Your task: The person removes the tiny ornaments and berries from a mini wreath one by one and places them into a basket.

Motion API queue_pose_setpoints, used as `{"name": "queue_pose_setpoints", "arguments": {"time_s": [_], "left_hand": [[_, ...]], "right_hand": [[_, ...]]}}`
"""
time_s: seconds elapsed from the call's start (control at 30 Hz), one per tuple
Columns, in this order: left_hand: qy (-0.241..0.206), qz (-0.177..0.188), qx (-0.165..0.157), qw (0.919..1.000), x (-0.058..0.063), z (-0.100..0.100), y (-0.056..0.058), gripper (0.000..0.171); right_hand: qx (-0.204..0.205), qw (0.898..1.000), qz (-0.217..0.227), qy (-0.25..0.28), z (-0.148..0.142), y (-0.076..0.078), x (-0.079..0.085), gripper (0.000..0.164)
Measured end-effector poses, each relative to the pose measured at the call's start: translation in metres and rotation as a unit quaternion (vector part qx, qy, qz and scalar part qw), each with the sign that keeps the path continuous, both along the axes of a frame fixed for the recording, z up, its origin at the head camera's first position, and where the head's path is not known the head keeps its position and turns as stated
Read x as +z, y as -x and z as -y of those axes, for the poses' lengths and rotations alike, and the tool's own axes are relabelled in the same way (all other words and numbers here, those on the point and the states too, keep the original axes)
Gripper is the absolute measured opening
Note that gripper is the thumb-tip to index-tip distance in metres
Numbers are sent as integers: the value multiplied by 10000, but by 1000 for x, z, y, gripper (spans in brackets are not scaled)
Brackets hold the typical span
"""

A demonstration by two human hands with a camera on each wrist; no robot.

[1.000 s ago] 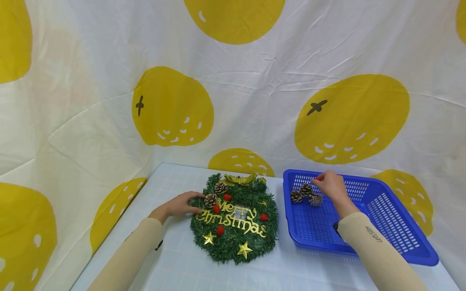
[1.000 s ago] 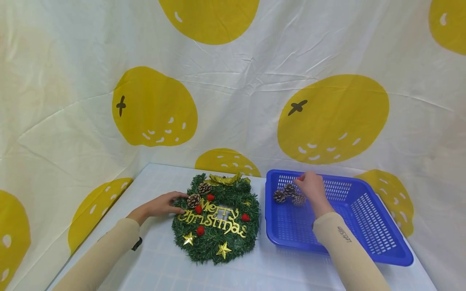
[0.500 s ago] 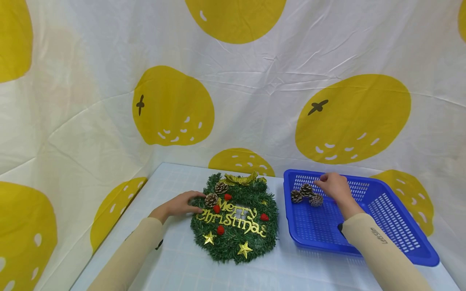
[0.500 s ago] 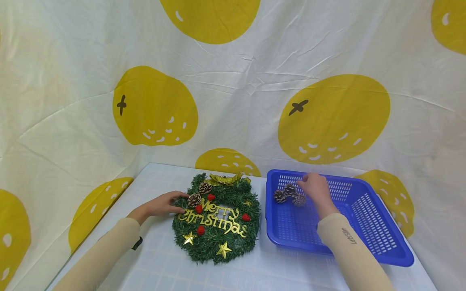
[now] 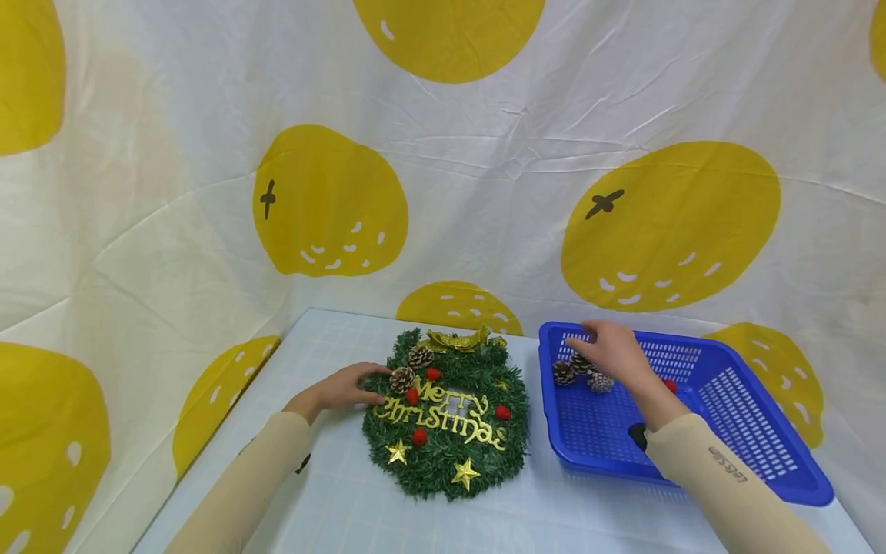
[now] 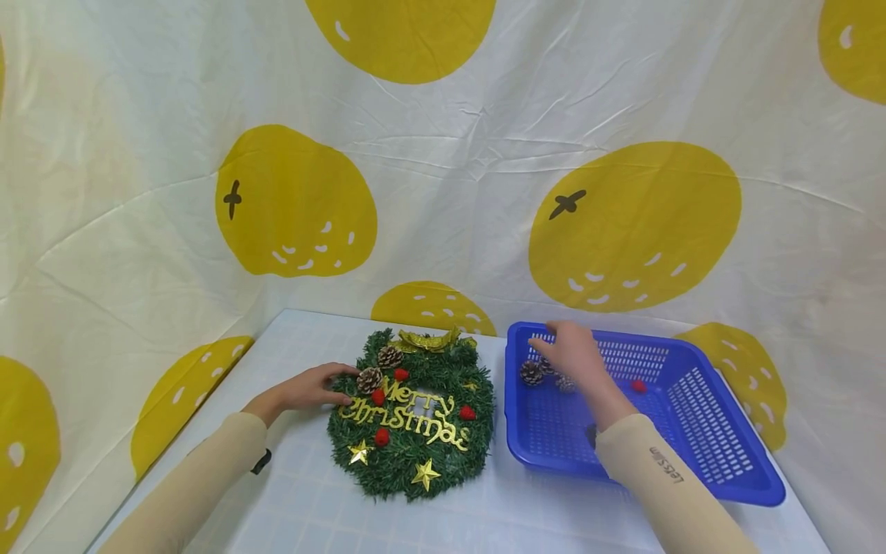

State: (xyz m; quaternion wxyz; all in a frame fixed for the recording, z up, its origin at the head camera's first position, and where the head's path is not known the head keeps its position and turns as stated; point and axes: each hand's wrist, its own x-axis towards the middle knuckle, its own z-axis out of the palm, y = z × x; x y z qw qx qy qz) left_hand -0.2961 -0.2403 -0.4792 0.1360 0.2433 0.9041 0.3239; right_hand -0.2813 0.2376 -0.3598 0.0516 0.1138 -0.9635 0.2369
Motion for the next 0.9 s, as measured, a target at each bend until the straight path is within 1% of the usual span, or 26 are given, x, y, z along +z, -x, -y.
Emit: {"name": "queue_pose_setpoints", "arguments": {"time_s": [0.27, 0.4, 0.77, 0.9], "left_hand": [[21, -18, 22, 10000, 0, 0, 0, 57], [31, -44, 20, 10000, -1, 0, 0, 57], [18, 3, 47, 10000, 0, -1, -1, 57], [41, -28, 42, 10000, 0, -1, 0, 57]], "right_hand": [[205, 9994, -169, 240, 30, -16, 6, 54], [313, 9988, -177, 328, 45, -26, 6, 54], [731, 9952, -94, 646, 81, -47, -4, 54], [852, 9938, -91, 711, 92, -53, -4, 54]]}}
